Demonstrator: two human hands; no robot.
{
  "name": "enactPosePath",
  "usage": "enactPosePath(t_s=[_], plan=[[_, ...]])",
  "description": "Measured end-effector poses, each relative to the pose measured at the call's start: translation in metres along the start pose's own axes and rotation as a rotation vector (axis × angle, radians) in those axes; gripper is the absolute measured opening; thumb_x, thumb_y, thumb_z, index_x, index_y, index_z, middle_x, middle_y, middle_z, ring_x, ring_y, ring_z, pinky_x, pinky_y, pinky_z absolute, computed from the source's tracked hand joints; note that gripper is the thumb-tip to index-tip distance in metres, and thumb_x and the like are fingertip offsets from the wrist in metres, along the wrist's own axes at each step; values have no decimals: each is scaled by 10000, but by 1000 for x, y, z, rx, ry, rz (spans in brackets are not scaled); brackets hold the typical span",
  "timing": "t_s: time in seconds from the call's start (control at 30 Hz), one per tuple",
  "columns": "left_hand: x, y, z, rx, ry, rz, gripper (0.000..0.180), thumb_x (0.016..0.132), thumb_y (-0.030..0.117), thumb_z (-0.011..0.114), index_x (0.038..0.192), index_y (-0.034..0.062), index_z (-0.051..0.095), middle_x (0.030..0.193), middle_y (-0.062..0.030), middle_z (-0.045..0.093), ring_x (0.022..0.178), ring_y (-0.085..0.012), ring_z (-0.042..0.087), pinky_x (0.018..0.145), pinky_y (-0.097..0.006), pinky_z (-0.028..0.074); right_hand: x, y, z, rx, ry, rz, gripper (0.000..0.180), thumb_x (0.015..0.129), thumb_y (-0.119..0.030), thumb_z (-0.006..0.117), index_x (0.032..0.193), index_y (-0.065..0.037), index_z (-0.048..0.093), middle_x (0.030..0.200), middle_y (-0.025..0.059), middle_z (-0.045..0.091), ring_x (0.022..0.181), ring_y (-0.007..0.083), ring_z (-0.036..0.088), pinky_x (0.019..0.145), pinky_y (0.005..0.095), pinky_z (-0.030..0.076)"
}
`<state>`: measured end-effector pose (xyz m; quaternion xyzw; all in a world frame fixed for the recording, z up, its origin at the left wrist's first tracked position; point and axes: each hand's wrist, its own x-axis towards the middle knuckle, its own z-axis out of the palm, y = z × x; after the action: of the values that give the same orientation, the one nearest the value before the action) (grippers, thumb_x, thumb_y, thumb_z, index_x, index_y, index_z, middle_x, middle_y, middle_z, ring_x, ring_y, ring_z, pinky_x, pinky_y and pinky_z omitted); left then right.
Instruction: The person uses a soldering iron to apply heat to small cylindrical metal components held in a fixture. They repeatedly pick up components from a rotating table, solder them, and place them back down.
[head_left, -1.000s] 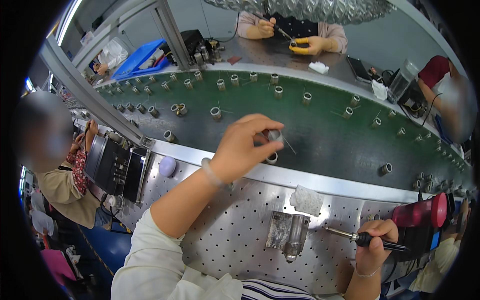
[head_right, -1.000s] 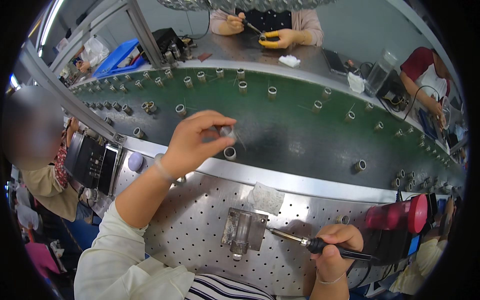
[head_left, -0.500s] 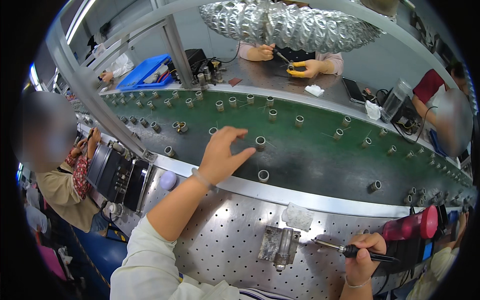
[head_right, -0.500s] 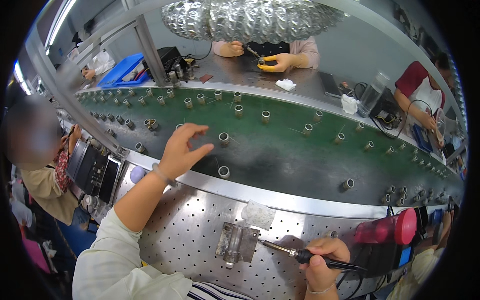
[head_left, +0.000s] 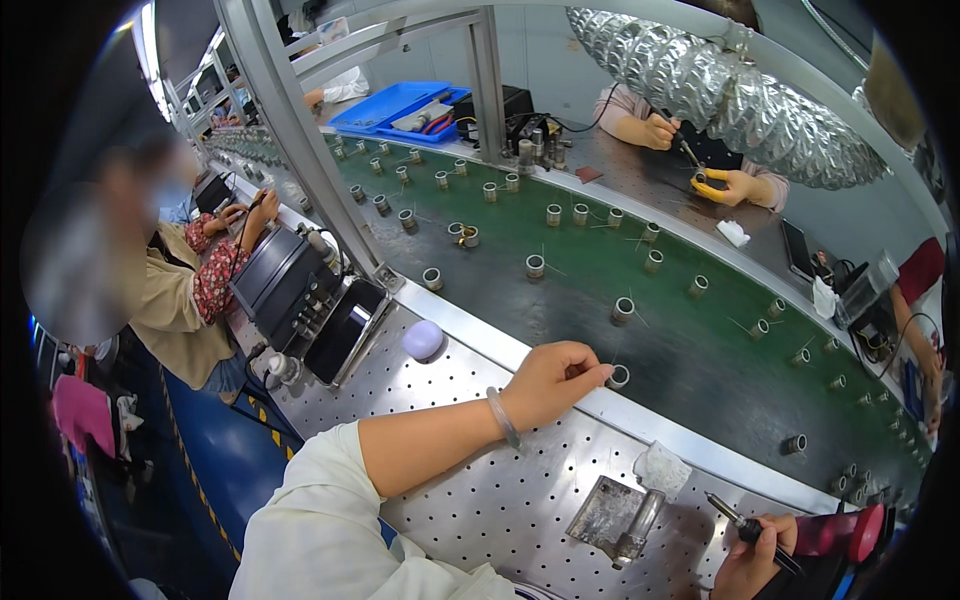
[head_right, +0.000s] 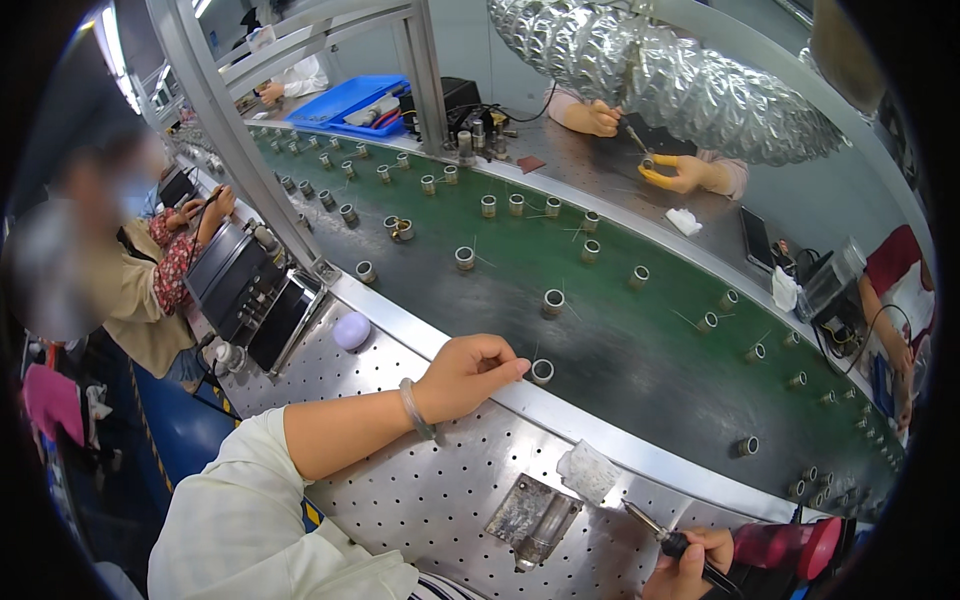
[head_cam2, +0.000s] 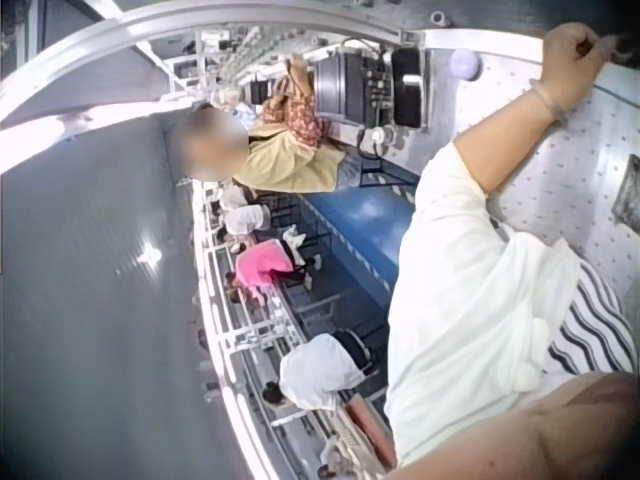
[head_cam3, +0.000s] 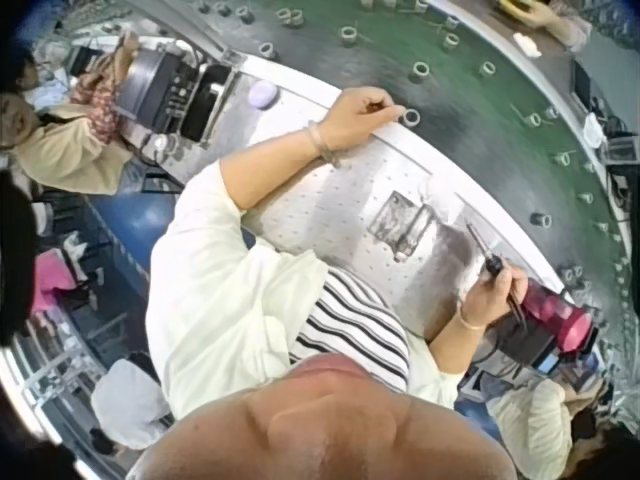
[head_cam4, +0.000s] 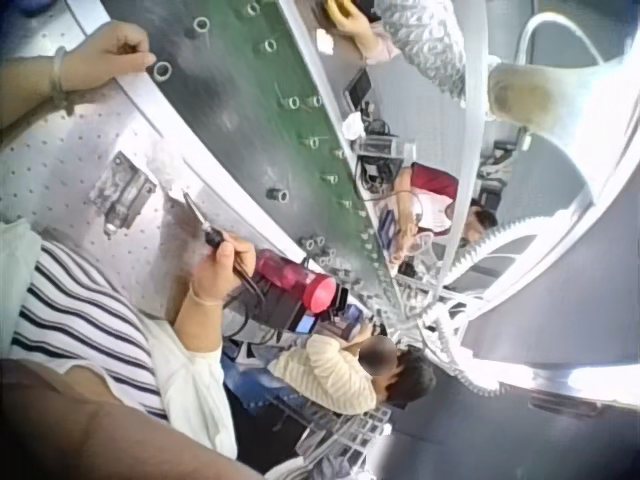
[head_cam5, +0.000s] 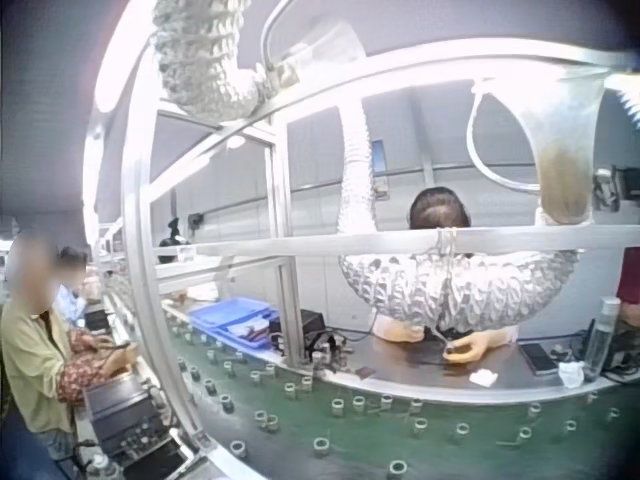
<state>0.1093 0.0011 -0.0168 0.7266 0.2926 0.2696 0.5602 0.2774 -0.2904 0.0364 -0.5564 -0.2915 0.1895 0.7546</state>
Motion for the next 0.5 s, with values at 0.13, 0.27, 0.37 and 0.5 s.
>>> enactPosePath(t_s=[0.13, 0.27, 0.37, 0.5], plan=[[3, -3, -3, 63, -32, 63, 300, 891, 213, 628, 666, 19, 580, 618, 1, 563, 547, -35, 455, 489, -219, 358, 3, 2, 6, 1, 31, 43, 142, 901, -81, 553, 788, -21, 491, 736, 95, 583, 565, 116, 474, 535, 203, 400], [3, 2, -5, 53, -46, 79, 409, 905, 241, 607, 581, 18, 494, 527, 4, 451, 505, -52, 368, 458, -256, 303, 2, 3, 6, -12, 69, 80, 129, 903, -76, 544, 795, -23, 498, 730, 90, 579, 571, 115, 479, 539, 203, 403], [2, 0, -5, 87, -47, 102, 450, 913, 245, 596, 563, 15, 432, 506, 8, 326, 520, -63, 263, 449, -276, 255, 1, 6, 5, -25, 96, 105, 119, 905, -73, 538, 803, -24, 502, 728, 86, 577, 575, 114, 479, 544, 203, 407], [-1, 3, -19, 301, 57, 272, 387, 856, 205, 651, 565, 23, 474, 521, -33, 428, 479, -139, 380, 466, -311, 317, 2, 6, 9, -4, 42, 130, 105, 906, -70, 532, 813, -27, 505, 733, 81, 573, 583, 112, 479, 552, 201, 410]])
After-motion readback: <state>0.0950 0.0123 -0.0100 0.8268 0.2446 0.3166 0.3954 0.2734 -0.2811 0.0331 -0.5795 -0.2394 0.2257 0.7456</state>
